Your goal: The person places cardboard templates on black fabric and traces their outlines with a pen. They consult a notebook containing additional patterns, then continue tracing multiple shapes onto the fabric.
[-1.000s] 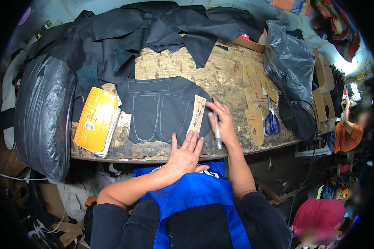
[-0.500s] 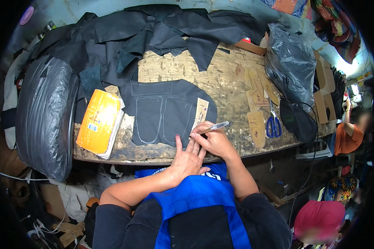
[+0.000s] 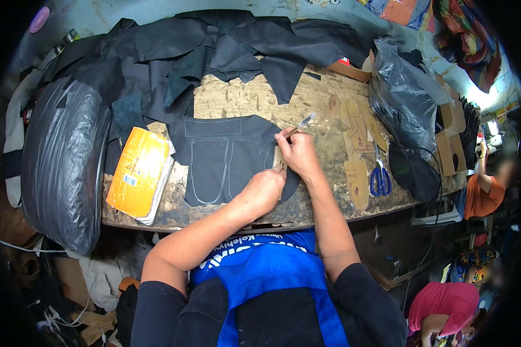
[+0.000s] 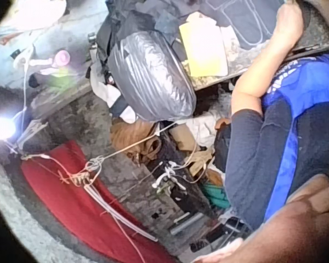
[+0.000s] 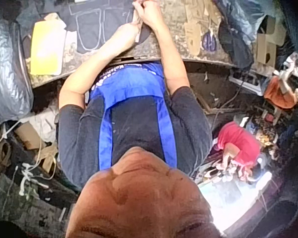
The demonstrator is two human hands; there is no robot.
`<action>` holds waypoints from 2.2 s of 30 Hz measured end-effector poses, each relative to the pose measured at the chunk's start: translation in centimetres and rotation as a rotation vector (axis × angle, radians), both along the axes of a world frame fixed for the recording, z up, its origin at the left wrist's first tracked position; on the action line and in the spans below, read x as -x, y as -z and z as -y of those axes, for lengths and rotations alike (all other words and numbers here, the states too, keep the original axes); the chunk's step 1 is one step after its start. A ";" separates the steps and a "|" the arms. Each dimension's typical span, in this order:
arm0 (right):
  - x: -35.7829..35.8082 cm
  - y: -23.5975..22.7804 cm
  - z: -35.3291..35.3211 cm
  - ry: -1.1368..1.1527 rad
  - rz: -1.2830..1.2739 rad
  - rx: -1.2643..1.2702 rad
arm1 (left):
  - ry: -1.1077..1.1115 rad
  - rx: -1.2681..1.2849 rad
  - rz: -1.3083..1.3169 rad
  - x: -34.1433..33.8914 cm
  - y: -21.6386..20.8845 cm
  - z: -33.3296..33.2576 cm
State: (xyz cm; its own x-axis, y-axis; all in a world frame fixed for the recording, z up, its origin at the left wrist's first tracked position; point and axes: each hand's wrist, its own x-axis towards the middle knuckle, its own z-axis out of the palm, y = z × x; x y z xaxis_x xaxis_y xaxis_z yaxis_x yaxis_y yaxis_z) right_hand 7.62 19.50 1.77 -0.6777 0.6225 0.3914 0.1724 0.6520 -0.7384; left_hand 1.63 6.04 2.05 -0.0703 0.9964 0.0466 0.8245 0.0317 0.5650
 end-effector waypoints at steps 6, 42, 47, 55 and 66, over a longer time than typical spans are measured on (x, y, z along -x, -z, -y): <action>0.6 -0.1 0.1 0.076 -0.013 0.055 | -0.043 0.283 -0.117 1.0 -1.9 -1.4; -7.0 -0.4 9.3 -0.112 0.045 -0.073 | 0.014 0.181 0.091 4.6 -1.4 -1.5; -7.3 -0.6 9.9 -0.125 0.053 -0.005 | 0.012 0.186 0.104 4.6 -1.4 -1.4; -7.5 -0.8 10.0 -0.124 0.044 0.065 | 0.028 0.197 0.107 4.7 -1.4 -1.5; -4.1 1.1 3.0 0.115 -0.353 0.480 | 0.043 0.150 0.044 4.0 -1.5 0.0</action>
